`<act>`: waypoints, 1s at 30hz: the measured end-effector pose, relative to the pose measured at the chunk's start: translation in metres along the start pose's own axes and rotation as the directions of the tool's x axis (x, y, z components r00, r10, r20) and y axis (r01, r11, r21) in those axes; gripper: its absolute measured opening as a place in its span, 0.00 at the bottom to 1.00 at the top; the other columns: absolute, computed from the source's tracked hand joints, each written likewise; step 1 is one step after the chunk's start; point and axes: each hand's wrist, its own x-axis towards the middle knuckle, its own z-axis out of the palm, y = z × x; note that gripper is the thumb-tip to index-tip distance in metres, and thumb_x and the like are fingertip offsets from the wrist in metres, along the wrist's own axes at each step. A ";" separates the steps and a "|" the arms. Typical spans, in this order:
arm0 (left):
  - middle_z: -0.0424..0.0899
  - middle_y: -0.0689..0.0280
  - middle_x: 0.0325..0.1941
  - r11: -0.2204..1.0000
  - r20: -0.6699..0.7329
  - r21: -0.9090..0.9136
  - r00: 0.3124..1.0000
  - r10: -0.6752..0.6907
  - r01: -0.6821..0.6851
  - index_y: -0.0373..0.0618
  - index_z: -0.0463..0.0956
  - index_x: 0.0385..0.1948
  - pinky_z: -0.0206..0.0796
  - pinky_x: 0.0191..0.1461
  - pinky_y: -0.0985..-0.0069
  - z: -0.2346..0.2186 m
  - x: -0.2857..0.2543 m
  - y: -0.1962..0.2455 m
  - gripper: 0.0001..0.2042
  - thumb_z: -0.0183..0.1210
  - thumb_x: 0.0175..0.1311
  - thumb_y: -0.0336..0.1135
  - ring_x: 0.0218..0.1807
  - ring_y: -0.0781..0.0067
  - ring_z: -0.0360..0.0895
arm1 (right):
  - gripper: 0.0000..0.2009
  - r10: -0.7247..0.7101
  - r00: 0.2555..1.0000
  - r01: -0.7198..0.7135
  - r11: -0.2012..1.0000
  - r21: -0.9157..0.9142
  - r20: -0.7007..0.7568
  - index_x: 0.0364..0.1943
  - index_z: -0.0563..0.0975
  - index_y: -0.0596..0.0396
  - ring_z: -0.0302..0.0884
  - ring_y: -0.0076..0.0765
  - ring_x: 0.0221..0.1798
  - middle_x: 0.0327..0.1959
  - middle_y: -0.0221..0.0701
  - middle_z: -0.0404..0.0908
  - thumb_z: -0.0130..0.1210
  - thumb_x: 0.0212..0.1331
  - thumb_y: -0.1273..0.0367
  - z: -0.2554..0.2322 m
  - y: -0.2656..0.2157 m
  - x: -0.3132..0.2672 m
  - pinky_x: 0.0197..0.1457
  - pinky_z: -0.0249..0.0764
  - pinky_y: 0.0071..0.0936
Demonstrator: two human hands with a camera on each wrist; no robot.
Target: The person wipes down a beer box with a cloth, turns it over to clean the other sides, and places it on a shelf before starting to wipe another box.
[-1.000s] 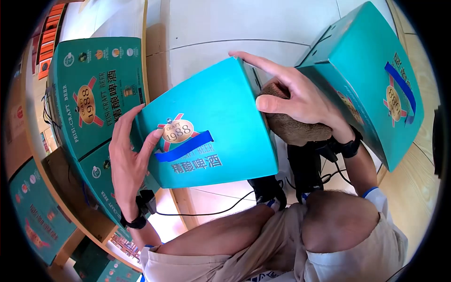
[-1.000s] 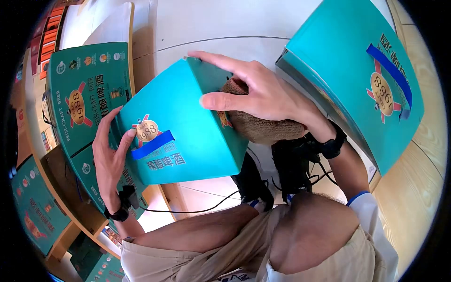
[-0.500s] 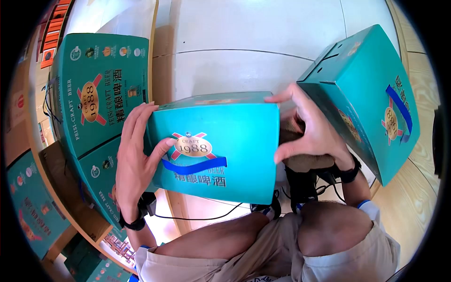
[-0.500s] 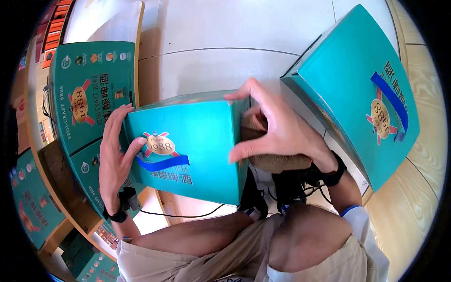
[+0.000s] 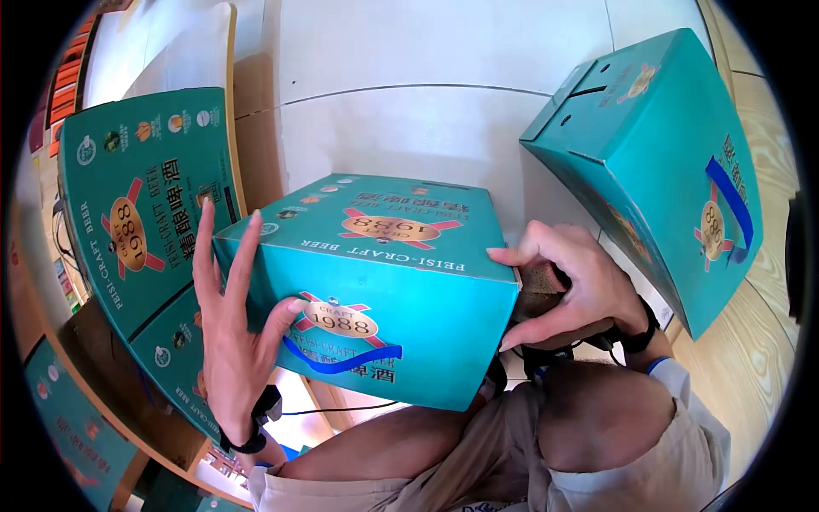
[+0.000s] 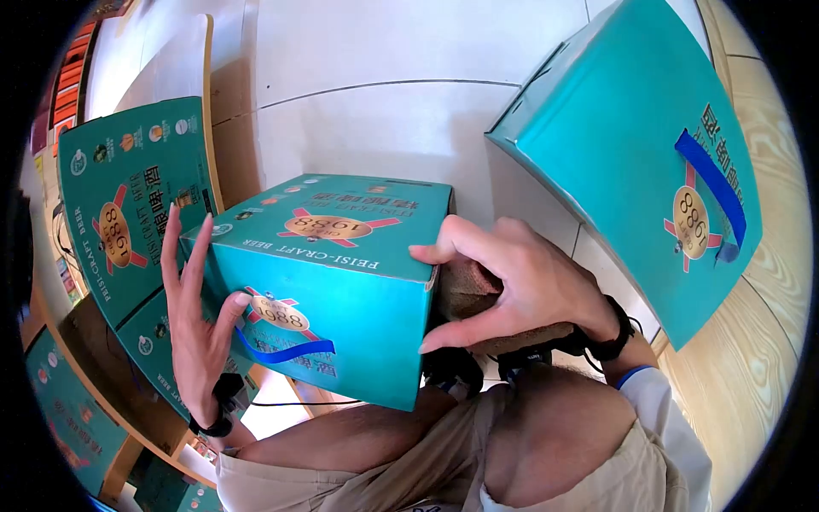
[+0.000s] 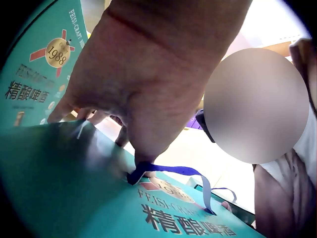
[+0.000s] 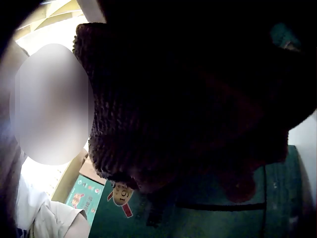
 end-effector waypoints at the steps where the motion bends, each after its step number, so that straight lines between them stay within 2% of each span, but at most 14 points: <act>1: 0.47 0.54 0.87 1.000 -0.006 -0.005 1.000 -0.015 0.015 0.57 0.64 0.78 0.59 0.80 0.45 0.000 0.000 0.001 0.40 0.71 0.61 0.43 0.83 0.41 0.54 | 0.33 -0.017 1.000 0.018 0.999 -0.029 0.013 0.48 0.79 0.61 0.61 0.26 0.21 0.22 0.31 0.72 0.85 0.41 0.59 -0.003 -0.001 0.001 0.26 0.57 0.26; 2: 0.47 0.54 0.87 1.000 0.000 -0.007 1.000 -0.014 0.014 0.57 0.64 0.78 0.59 0.80 0.45 0.000 -0.001 0.002 0.40 0.71 0.61 0.43 0.83 0.41 0.54 | 0.33 -0.012 1.000 0.012 1.000 -0.027 0.011 0.48 0.79 0.61 0.61 0.26 0.21 0.22 0.31 0.72 0.85 0.41 0.59 -0.009 -0.005 0.001 0.26 0.57 0.26; 4: 0.45 0.53 0.87 0.999 -0.033 0.042 0.999 0.000 0.002 0.55 0.58 0.80 0.58 0.80 0.43 0.000 -0.003 0.002 0.45 0.72 0.61 0.44 0.83 0.41 0.54 | 0.37 0.016 0.998 -0.010 0.993 -0.118 0.058 0.51 0.80 0.58 0.86 0.38 0.39 0.41 0.36 0.87 0.87 0.35 0.58 -0.020 -0.014 -0.002 0.46 0.78 0.30; 6: 0.45 0.52 0.87 0.998 -0.015 0.058 1.000 0.007 -0.006 0.53 0.55 0.81 0.59 0.79 0.42 -0.003 -0.005 0.001 0.48 0.72 0.60 0.50 0.83 0.40 0.55 | 0.34 -0.073 0.994 0.072 0.997 -0.018 -0.076 0.50 0.80 0.59 0.86 0.39 0.38 0.40 0.37 0.87 0.86 0.37 0.61 -0.015 -0.018 -0.005 0.43 0.78 0.30; 12: 0.45 0.51 0.87 0.993 0.013 0.109 0.999 -0.043 0.042 0.52 0.54 0.82 0.64 0.76 0.41 -0.004 -0.009 -0.003 0.55 0.66 0.54 0.71 0.82 0.39 0.57 | 0.22 -0.289 0.944 0.233 0.925 -0.301 -0.158 0.48 0.79 0.61 0.77 0.40 0.23 0.28 0.39 0.83 0.77 0.50 0.70 -0.017 -0.041 -0.005 0.27 0.71 0.35; 14: 0.46 0.51 0.86 0.997 0.018 0.078 0.999 -0.028 0.026 0.52 0.52 0.82 0.65 0.74 0.39 -0.005 -0.008 -0.004 0.61 0.63 0.47 0.77 0.81 0.37 0.58 | 0.17 -0.352 0.906 0.271 0.908 -0.318 -0.234 0.47 0.79 0.53 0.74 0.38 0.22 0.28 0.36 0.79 0.73 0.57 0.69 0.003 -0.049 -0.005 0.24 0.67 0.33; 18: 0.46 0.49 0.86 0.996 0.024 0.087 1.000 0.007 -0.009 0.52 0.50 0.82 0.65 0.74 0.39 -0.004 -0.007 -0.007 0.65 0.61 0.41 0.80 0.80 0.35 0.58 | 0.03 -0.451 0.537 0.160 0.884 -0.439 -0.713 0.43 0.79 0.36 0.72 0.35 0.30 0.31 0.30 0.69 0.62 0.70 0.62 0.038 -0.074 0.010 0.28 0.67 0.27; 19: 0.46 0.48 0.86 0.995 0.033 0.094 0.999 0.022 -0.025 0.51 0.49 0.82 0.66 0.74 0.40 -0.004 -0.007 -0.008 0.66 0.60 0.38 0.81 0.80 0.34 0.59 | 0.03 -0.452 0.536 0.163 0.884 -0.438 -0.713 0.43 0.79 0.36 0.72 0.35 0.30 0.31 0.30 0.69 0.62 0.70 0.62 0.036 -0.071 0.014 0.28 0.67 0.27; 22: 0.45 0.45 0.85 0.993 0.050 0.104 0.998 0.045 -0.050 0.48 0.48 0.82 0.65 0.74 0.41 -0.004 -0.006 -0.008 0.69 0.58 0.35 0.82 0.80 0.33 0.59 | 0.07 -0.361 0.727 0.265 0.932 -0.246 -0.585 0.44 0.83 0.52 0.82 0.39 0.39 0.43 0.39 0.82 0.62 0.67 0.66 0.012 -0.048 0.038 0.44 0.83 0.33; 24: 0.45 0.44 0.85 0.992 0.064 0.109 0.996 0.056 -0.062 0.46 0.47 0.82 0.65 0.74 0.41 -0.003 -0.006 -0.008 0.70 0.58 0.34 0.81 0.80 0.33 0.59 | 0.09 -0.343 0.859 0.184 0.900 -0.395 -0.380 0.46 0.87 0.56 0.84 0.39 0.38 0.45 0.42 0.84 0.63 0.66 0.72 0.004 -0.049 0.056 0.46 0.83 0.31; 25: 0.45 0.44 0.85 0.993 0.065 0.089 0.996 0.068 -0.074 0.44 0.46 0.82 0.64 0.75 0.42 -0.001 -0.006 -0.009 0.71 0.58 0.33 0.81 0.80 0.33 0.58 | 0.10 -0.239 0.898 0.167 0.962 -0.217 -0.369 0.46 0.89 0.54 0.85 0.42 0.40 0.48 0.44 0.84 0.61 0.66 0.77 0.013 -0.043 0.059 0.50 0.82 0.31; 26: 0.45 0.43 0.85 0.994 0.068 0.067 0.995 0.079 -0.084 0.43 0.45 0.82 0.62 0.76 0.42 0.000 -0.007 -0.009 0.71 0.59 0.32 0.80 0.80 0.33 0.57 | 0.12 -0.188 0.953 0.163 0.979 -0.122 -0.238 0.51 0.89 0.54 0.85 0.43 0.45 0.49 0.47 0.83 0.64 0.66 0.70 0.013 -0.036 0.061 0.52 0.80 0.31; 28: 0.44 0.43 0.85 0.996 0.079 0.041 0.994 0.081 -0.084 0.42 0.44 0.82 0.60 0.78 0.43 0.001 -0.007 -0.010 0.70 0.61 0.35 0.78 0.81 0.34 0.55 | 0.18 -0.256 0.961 0.262 0.964 0.048 -0.102 0.55 0.88 0.55 0.83 0.44 0.48 0.50 0.47 0.83 0.66 0.65 0.62 0.012 -0.026 0.063 0.54 0.78 0.33; 30: 0.43 0.43 0.85 0.997 0.088 0.011 0.993 0.081 -0.082 0.41 0.43 0.83 0.58 0.79 0.44 0.002 -0.006 -0.008 0.69 0.64 0.39 0.76 0.82 0.34 0.53 | 0.22 -0.204 0.978 0.206 0.973 0.105 -0.037 0.58 0.86 0.56 0.81 0.45 0.52 0.52 0.46 0.82 0.66 0.65 0.59 0.015 -0.017 0.062 0.56 0.77 0.35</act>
